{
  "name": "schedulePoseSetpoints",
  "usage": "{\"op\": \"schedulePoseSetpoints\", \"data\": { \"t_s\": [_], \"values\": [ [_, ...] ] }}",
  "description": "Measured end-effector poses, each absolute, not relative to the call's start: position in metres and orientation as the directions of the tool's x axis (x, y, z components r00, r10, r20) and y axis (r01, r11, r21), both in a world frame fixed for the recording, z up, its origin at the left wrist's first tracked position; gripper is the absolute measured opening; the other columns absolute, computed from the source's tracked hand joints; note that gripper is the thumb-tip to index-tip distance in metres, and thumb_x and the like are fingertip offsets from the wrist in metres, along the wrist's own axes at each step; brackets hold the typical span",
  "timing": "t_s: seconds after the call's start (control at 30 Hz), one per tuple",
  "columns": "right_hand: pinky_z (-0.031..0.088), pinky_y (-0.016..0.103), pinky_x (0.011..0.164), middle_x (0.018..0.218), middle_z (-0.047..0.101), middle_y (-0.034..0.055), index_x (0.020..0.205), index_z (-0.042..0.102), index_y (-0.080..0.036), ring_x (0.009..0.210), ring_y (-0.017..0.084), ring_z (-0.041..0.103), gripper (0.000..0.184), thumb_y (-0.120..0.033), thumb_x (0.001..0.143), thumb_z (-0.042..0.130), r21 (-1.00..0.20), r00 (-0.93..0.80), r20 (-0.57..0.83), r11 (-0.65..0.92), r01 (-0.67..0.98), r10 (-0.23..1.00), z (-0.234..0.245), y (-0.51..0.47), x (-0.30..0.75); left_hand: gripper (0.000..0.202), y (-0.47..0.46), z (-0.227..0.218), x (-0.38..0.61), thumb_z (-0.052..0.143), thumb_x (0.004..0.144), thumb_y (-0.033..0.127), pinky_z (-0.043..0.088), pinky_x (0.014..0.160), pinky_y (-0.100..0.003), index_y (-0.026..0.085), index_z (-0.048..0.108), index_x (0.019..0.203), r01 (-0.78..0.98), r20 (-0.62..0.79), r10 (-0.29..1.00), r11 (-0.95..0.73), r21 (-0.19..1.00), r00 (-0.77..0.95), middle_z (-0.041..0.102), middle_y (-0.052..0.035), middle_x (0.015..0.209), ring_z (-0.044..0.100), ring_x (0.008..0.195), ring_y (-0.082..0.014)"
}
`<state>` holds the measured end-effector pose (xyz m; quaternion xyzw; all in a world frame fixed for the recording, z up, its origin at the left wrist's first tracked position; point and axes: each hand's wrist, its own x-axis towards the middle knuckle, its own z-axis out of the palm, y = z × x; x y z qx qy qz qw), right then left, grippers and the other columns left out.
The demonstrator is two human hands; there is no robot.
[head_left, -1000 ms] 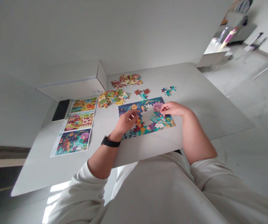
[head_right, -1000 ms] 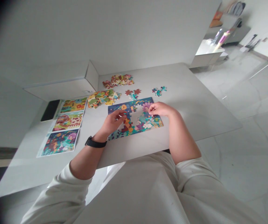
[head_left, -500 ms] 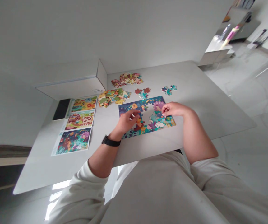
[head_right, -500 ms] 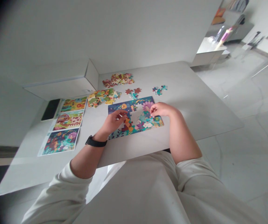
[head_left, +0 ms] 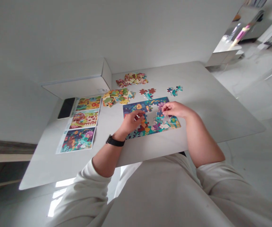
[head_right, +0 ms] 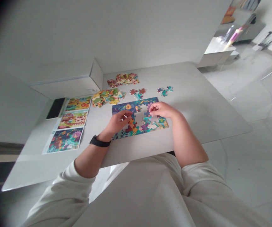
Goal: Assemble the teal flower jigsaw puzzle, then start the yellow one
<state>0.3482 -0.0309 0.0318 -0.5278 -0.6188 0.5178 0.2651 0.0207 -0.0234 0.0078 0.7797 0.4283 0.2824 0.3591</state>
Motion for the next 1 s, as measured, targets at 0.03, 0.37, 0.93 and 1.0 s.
{"op": "schedulePoseSetpoints", "data": {
  "t_s": [0.03, 0.37, 0.93, 1.0],
  "values": [
    [0.059, 0.034, 0.084, 0.088, 0.080, 0.0039, 0.087, 0.075, -0.023, 0.086, 0.021, 0.073, 0.027, -0.038, 0.073, 0.093, -0.925, -0.307, -0.211, -0.087, 0.371, 0.928, 0.030, -0.031, 0.342, 0.037, -0.024, 0.008, 0.021, 0.065, 0.097, 0.043, 0.053, 0.069, -0.028, 0.022, 0.076, 0.125, 0.465, 0.133, 0.871, -0.376, 0.801, 0.474, 0.078, -0.0041, 0.098, 0.065, 0.072, -0.0147],
    [0.054, 0.027, 0.068, 0.081, 0.076, 0.0010, 0.086, 0.076, -0.021, 0.074, 0.016, 0.067, 0.018, -0.030, 0.076, 0.088, -0.933, -0.343, -0.164, -0.032, 0.359, 0.925, 0.013, -0.031, 0.299, 0.037, -0.027, 0.016, 0.022, 0.066, 0.097, 0.043, 0.054, 0.071, -0.028, 0.021, 0.076, 0.125, 0.470, 0.120, 0.867, -0.374, 0.800, 0.484, 0.079, -0.0052, 0.101, 0.065, 0.071, -0.0144],
    [0.059, 0.034, 0.083, 0.084, 0.078, 0.0028, 0.090, 0.073, -0.022, 0.083, 0.020, 0.072, 0.031, -0.045, 0.076, 0.089, -0.974, -0.328, -0.072, 0.004, 0.225, 0.942, 0.016, -0.034, 0.283, 0.056, -0.028, 0.009, 0.022, 0.076, 0.092, 0.049, 0.054, 0.067, -0.027, 0.021, 0.066, 0.139, 0.340, 0.078, 0.823, -0.317, 0.885, 0.563, 0.082, -0.0066, 0.104, 0.073, 0.077, -0.0175],
    [0.058, 0.034, 0.080, 0.084, 0.077, 0.0028, 0.091, 0.071, -0.023, 0.082, 0.020, 0.072, 0.035, -0.049, 0.076, 0.088, -0.978, -0.313, -0.084, -0.017, 0.209, 0.946, 0.018, -0.036, 0.282, 0.057, -0.028, 0.008, 0.022, 0.078, 0.090, 0.046, 0.054, 0.067, -0.027, 0.021, 0.064, 0.139, 0.311, 0.076, 0.821, -0.298, 0.903, 0.566, 0.081, -0.0069, 0.103, 0.073, 0.077, -0.0176]
  ]
}}
